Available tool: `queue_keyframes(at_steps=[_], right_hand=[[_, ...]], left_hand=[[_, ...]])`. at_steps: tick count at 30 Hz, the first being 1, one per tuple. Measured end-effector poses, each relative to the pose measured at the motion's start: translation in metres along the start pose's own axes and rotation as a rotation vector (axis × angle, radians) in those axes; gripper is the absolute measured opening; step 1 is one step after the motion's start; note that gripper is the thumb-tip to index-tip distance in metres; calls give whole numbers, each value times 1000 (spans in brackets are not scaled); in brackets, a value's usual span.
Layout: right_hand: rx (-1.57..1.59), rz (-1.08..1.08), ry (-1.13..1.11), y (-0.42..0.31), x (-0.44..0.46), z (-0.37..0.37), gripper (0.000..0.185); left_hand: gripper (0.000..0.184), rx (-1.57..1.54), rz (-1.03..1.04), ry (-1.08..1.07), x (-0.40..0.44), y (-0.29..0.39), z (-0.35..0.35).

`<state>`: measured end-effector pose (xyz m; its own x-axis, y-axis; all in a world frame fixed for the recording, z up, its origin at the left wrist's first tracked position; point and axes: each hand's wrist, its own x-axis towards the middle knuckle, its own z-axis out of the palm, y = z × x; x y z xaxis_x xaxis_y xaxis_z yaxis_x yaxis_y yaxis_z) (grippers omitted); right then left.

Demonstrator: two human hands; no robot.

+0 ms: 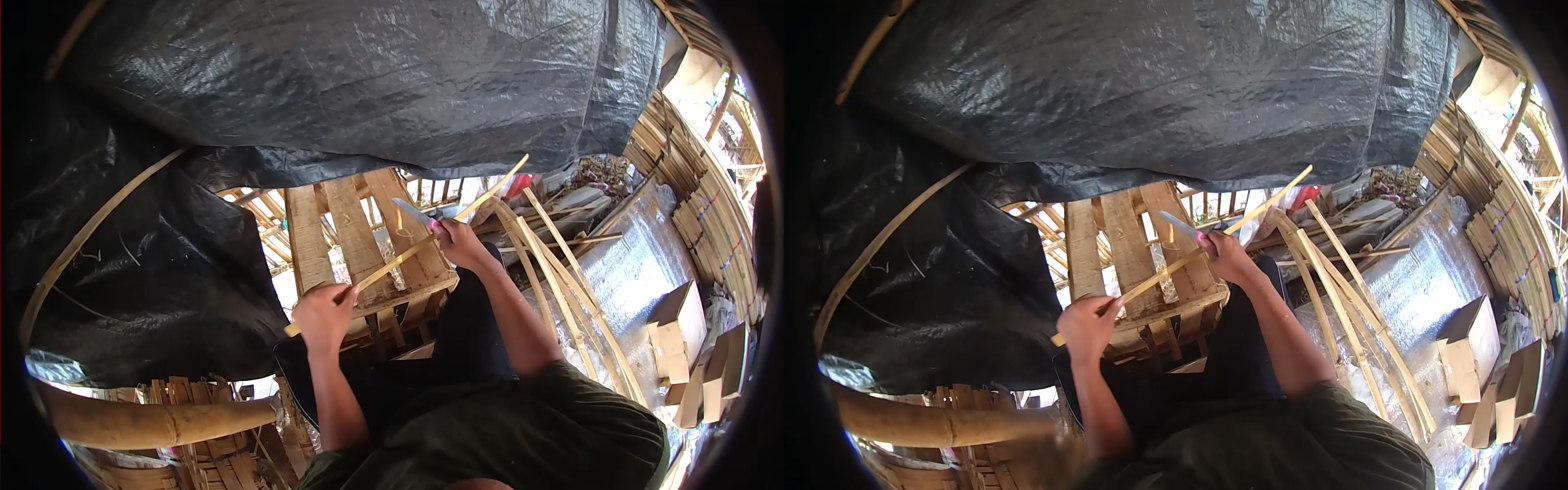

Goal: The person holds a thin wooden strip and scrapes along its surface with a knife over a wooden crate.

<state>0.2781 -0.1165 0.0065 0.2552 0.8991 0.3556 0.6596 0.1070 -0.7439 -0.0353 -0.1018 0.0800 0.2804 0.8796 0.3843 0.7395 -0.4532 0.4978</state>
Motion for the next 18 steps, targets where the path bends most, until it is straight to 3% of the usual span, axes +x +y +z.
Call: queue_keyframes(at_steps=[3,7,9,11,15,18], right_hand=[[26,17,31,-27,3,16,16],[129,-45,11,-38,7,38,29],[221,-34,-64,-43,5,46,31],[220,-44,-84,-52,5,51,31],[187,-19,-139,-60,6,62,31],[210,14,-172,-43,8,70,31]], left_hand=[[17,38,-31,17,-4,12,-43],[24,123,25,-158,-24,-11,-88],[20,211,19,-133,-40,-21,-106],[17,203,-239,-613,-25,-14,-137],[18,68,-227,-648,-36,-33,-146],[20,-176,-219,-485,-46,-32,-142]])
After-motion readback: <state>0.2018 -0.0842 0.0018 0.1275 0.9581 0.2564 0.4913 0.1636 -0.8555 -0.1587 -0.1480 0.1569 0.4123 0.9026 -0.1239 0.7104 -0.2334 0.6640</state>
